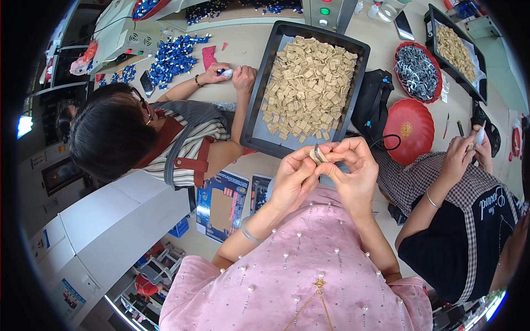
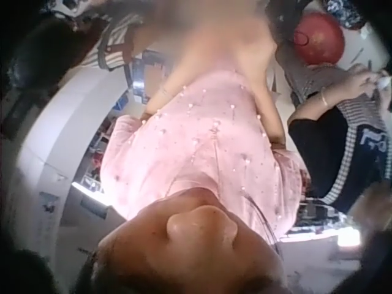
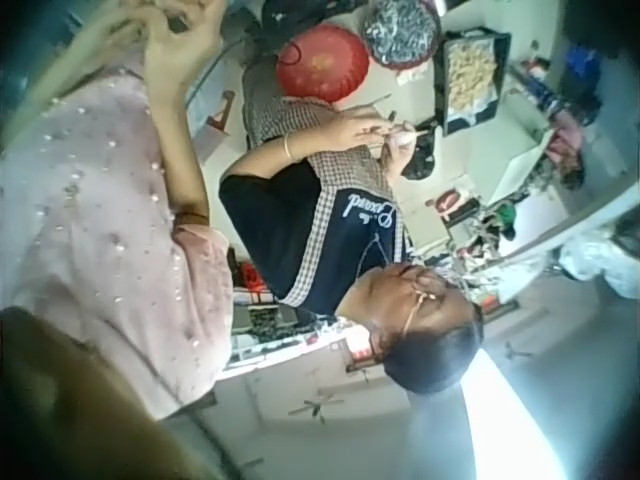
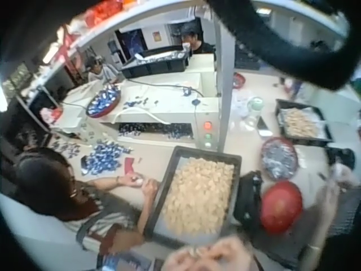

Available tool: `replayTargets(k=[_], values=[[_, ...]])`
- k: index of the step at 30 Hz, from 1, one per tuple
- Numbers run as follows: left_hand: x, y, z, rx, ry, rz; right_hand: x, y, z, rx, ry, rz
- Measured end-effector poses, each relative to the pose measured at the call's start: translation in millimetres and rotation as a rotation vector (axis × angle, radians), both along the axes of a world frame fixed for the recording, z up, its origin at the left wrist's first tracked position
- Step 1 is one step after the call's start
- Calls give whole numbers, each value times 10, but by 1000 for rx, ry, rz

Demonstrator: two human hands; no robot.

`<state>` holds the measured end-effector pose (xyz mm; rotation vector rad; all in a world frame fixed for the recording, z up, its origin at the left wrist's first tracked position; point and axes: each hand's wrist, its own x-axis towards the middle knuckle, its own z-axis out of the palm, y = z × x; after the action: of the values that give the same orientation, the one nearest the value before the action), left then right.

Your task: The person assembles small plastic shells and metal contacts into electronic components by hand at a factory workbench, using an adhesive applicator to join the parts.

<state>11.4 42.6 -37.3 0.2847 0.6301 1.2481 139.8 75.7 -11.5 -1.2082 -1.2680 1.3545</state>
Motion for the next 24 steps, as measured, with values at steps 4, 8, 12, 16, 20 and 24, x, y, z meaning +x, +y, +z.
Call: replayTargets(k=[4, 8, 12, 16, 20, 24], values=[[21, -11, -58, -52, -83, 38, -39, -13, 141, 41, -231, -21], [39, -3, -18, -116, -126, 26, -74, -33, 182, 130, -360, -65], [33, 0, 57, -217, -134, 28, -94, -48, 163, 195, -396, -68], [42, 17, 153, -344, -81, 56, -104, -63, 142, 202, -396, -41], [42, 6, 132, -326, -74, 42, -105, -69, 142, 201, -380, -48], [58, 15, 127, -341, -59, 27, -81, -69, 149, 208, -376, -45]])
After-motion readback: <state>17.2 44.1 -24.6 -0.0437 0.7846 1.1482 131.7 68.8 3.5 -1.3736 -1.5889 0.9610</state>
